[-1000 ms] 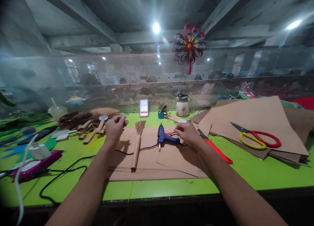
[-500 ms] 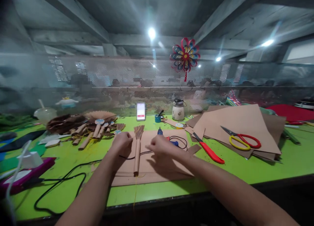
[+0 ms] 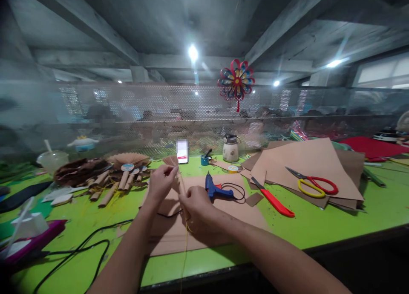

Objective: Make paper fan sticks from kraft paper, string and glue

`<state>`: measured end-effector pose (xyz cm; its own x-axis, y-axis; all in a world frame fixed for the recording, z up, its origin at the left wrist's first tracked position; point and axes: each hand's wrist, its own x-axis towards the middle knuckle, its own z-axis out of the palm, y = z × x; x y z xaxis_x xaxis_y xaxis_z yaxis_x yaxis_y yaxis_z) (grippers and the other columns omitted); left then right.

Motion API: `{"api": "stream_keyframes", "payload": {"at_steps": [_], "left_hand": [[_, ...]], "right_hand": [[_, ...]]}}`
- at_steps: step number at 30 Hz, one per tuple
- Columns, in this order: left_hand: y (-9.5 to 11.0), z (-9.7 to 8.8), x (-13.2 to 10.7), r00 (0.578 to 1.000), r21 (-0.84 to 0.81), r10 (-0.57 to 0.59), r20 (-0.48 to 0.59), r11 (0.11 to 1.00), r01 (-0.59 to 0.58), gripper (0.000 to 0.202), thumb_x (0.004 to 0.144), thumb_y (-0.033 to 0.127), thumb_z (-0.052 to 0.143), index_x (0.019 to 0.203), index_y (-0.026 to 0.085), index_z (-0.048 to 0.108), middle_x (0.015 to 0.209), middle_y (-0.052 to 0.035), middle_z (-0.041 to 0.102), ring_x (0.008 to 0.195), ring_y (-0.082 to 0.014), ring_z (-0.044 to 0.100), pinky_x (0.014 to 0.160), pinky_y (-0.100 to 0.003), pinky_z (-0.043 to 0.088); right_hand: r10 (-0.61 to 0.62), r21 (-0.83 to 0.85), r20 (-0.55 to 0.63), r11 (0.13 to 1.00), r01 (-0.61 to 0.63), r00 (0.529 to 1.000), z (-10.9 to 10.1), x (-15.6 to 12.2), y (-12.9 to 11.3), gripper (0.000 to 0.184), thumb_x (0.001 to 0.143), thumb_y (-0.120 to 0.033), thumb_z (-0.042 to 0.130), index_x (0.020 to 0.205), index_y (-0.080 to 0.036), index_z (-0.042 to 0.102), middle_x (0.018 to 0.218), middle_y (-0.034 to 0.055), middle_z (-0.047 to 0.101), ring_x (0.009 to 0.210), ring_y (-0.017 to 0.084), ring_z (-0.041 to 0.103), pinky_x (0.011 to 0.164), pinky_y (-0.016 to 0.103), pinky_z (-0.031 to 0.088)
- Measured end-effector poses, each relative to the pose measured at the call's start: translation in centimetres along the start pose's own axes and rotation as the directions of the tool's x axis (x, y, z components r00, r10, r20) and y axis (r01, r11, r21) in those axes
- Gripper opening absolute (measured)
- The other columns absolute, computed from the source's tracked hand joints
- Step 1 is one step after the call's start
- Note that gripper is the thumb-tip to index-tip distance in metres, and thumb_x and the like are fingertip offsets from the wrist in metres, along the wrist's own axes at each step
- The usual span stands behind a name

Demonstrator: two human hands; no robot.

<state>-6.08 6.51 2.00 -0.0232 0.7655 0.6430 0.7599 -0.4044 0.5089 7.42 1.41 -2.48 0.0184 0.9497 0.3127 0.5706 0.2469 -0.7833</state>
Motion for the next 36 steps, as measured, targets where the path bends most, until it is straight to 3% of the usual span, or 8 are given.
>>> {"api": "stream_keyframes", "payload": {"at_steps": [5, 13, 16, 19, 25, 28, 32, 36], "left_hand": [[0.5, -0.9, -0.5, 0.900, -0.222, -0.027, -0.434, 0.972, -0.078, 0.027, 0.087, 0.041, 0.048, 0.075, 0.019, 0.058, 0.068, -0.0020, 0.059, 0.065, -0.0162, 0.054, 0.067, -0.027, 0.044], [1.9, -4.1, -0.7, 0.654, -0.254, -0.089, -0.751, 0.954, -0.161, 0.020, 0.086, 0.033, 0.054, 0.096, 0.017, 0.062, 0.089, -0.0049, 0.059, 0.079, -0.0170, 0.058, 0.078, -0.031, 0.048], [4.5, -6.2, -0.8, 0.627, -0.281, -0.078, -0.775, 0.932, -0.231, 0.028, 0.087, 0.033, 0.053, 0.110, 0.019, 0.061, 0.104, -0.0074, 0.061, 0.090, -0.0182, 0.060, 0.084, -0.032, 0.049], [6.7, -7.7, 0.8, 0.683, -0.313, -0.050, -0.729, 0.911, -0.268, 0.036, 0.087, 0.035, 0.055, 0.118, 0.019, 0.060, 0.116, -0.0089, 0.061, 0.108, -0.0201, 0.058, 0.096, -0.033, 0.044], [7.4, -7.0, 5.7, 0.974, -0.775, -0.018, -0.227, 0.610, -0.169, 0.057, 0.083, 0.049, 0.056, 0.129, 0.016, 0.048, 0.115, -0.0136, 0.065, 0.109, -0.0213, 0.061, 0.087, -0.032, 0.050], [7.3, -5.9, 6.0, 0.999, -0.783, 0.002, -0.034, 0.621, -0.028, 0.058, 0.075, 0.053, 0.064, 0.115, 0.011, 0.058, 0.090, -0.0114, 0.071, 0.082, -0.0207, 0.067, 0.064, -0.028, 0.052], [7.2, -5.4, 4.7, 0.991, -0.664, 0.023, -0.128, 0.741, -0.103, 0.036, 0.080, 0.046, 0.059, 0.090, 0.012, 0.068, 0.050, 0.0017, 0.057, 0.044, -0.0087, 0.049, 0.043, -0.020, 0.035], [7.2, -5.7, 4.2, 0.994, -0.660, 0.015, -0.110, 0.747, -0.085, 0.028, 0.081, 0.040, 0.057, 0.074, 0.015, 0.065, 0.041, 0.0052, 0.045, 0.038, -0.0072, 0.037, 0.040, -0.020, 0.027]], "right_hand": [[-0.156, -0.058, -0.192, 0.987, 0.147, 0.969, -2.1, 0.2, -0.1, 0.025, 0.081, -0.036, 0.058, 0.064, -0.017, 0.055, 0.057, 0.0014, 0.058, 0.054, 0.013, 0.050, 0.052, 0.022, 0.033], [-0.268, -0.095, -0.263, 0.963, 0.252, 0.927, -3.0, -0.3, 0.6, 0.024, 0.084, -0.038, 0.055, 0.068, -0.020, 0.053, 0.054, -0.0002, 0.056, 0.050, 0.014, 0.051, 0.052, 0.024, 0.032], [-0.299, -0.134, -0.268, 0.953, 0.272, 0.916, -3.5, -0.5, 0.4, 0.023, 0.083, -0.034, 0.056, 0.065, -0.020, 0.051, 0.056, 0.0004, 0.057, 0.052, 0.015, 0.053, 0.054, 0.024, 0.032], [-0.298, -0.102, -0.252, 0.954, 0.281, 0.921, -4.0, -0.8, 0.1, 0.024, 0.082, -0.034, 0.056, 0.064, -0.020, 0.049, 0.053, -0.0009, 0.054, 0.049, 0.013, 0.050, 0.051, 0.024, 0.029], [-0.335, -0.057, -0.245, 0.942, 0.331, 0.910, -4.1, -1.1, 0.1, 0.023, 0.083, -0.035, 0.055, 0.066, -0.020, 0.050, 0.054, -0.0016, 0.054, 0.048, 0.012, 0.049, 0.050, 0.022, 0.029], [-0.333, -0.058, -0.241, 0.943, 0.329, 0.912, -4.2, -1.0, 0.3, 0.023, 0.083, -0.035, 0.055, 0.066, -0.020, 0.050, 0.054, -0.0017, 0.053, 0.048, 0.012, 0.048, 0.050, 0.022, 0.029], [-0.310, -0.047, -0.231, 0.950, 0.307, 0.922, -4.4, -0.9, 0.3, 0.022, 0.082, -0.034, 0.055, 0.067, -0.020, 0.050, 0.053, -0.0022, 0.051, 0.049, 0.012, 0.047, 0.051, 0.022, 0.029], [-0.294, -0.013, -0.214, 0.954, 0.298, 0.932, -4.6, -0.9, 0.3, 0.026, 0.081, -0.035, 0.055, 0.062, -0.020, 0.045, 0.052, -0.0034, 0.047, 0.048, 0.011, 0.044, 0.051, 0.022, 0.029]]}}
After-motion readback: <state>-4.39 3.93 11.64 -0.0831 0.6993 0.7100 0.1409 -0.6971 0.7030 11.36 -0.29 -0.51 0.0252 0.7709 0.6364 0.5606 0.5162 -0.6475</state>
